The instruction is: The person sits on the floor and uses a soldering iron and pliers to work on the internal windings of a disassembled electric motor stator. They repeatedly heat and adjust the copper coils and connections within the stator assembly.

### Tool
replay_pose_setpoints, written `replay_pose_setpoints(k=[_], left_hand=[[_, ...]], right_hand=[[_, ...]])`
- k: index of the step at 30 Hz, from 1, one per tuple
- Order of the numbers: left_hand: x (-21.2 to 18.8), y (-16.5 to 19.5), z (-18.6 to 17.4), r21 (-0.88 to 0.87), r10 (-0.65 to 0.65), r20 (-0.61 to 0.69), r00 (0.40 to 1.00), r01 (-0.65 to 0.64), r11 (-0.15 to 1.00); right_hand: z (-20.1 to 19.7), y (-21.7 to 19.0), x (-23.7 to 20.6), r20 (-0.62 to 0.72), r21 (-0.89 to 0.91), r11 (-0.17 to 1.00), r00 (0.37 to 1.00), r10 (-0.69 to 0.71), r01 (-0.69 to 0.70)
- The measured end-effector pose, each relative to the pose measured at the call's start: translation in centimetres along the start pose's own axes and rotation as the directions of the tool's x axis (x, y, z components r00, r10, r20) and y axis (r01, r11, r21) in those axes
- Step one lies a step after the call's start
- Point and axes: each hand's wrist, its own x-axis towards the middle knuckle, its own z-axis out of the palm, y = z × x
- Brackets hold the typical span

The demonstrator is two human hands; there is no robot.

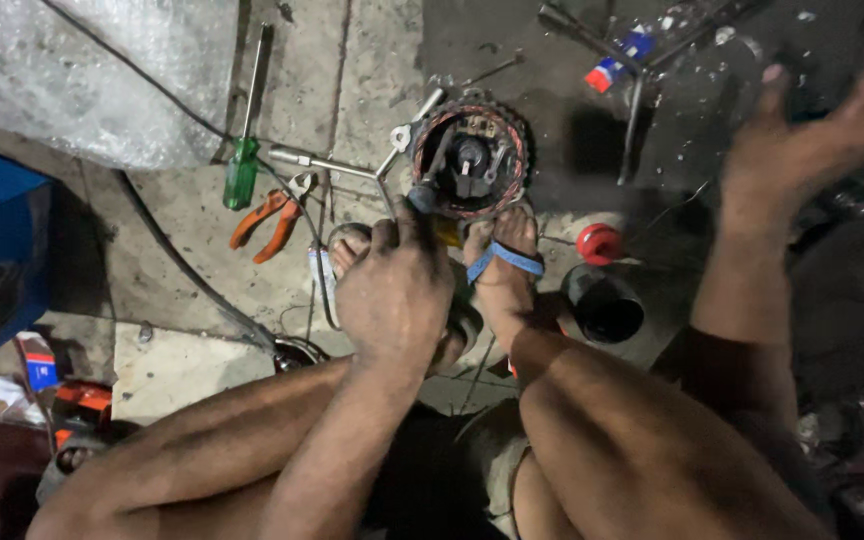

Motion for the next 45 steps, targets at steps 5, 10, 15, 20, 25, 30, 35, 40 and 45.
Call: replay_pose_setpoints(k=[5,10,15,20,25,30,35,40,45], left_hand=[[-0.1,0.0,0.2,0.043,0.033,-0.042,0.999,-0.032,0.999],[-0.3,0.1,0.1,-0.012,-0.029,-0.002,1.0,0.029,1.0],[0.0,0.3,-0.4,0.026,-0.03,0.019,0.999,0.029,0.999],[0.0,0.2,-0.4,0.006,-0.034,0.063,0.997,0.033,0.999],[-0.1,-0.4,0.1,0.022,-0.014,0.072,0.997,0.012,1.0],[-0.1,-0.5,0.5,0.023,-0.031,0.125,0.992,0.029,0.999],[0.0,-0.6,0.3,0.183,0.034,0.008,0.999,-0.035,0.983],[-0.1,-0.5,0.3,-0.097,-0.092,0.276,0.957,0.123,0.988],[-0.2,-0.1,0.7,0.119,-0.009,0.051,0.999,0.003,0.993]], right_hand=[[2.2,-6.9,0.2,0.433,-0.071,0.99,0.89,0.142,-0.123],[10.2,-13.1,2.1,0.476,0.263,0.934,0.809,-0.344,0.242],[13.4,-14.8,4.9,0.455,0.181,0.876,0.752,-0.477,0.447],[9.1,-12.6,3.6,0.627,0.142,0.987,0.766,-0.143,0.069],[1.7,-13.0,2.1,0.409,0.557,0.761,0.908,0.096,-0.331],[-0.1,-16.0,0.3,0.431,0.627,0.71,0.902,0.028,-0.321],[1.6,-15.1,0.6,0.534,0.609,0.624,0.835,0.134,-0.49],[3.2,-16.2,-0.7,0.283,0.653,0.751,0.951,-0.121,-0.098],[4.4,-18.7,-0.7,0.445,0.214,0.957,0.852,-0.275,0.197]])
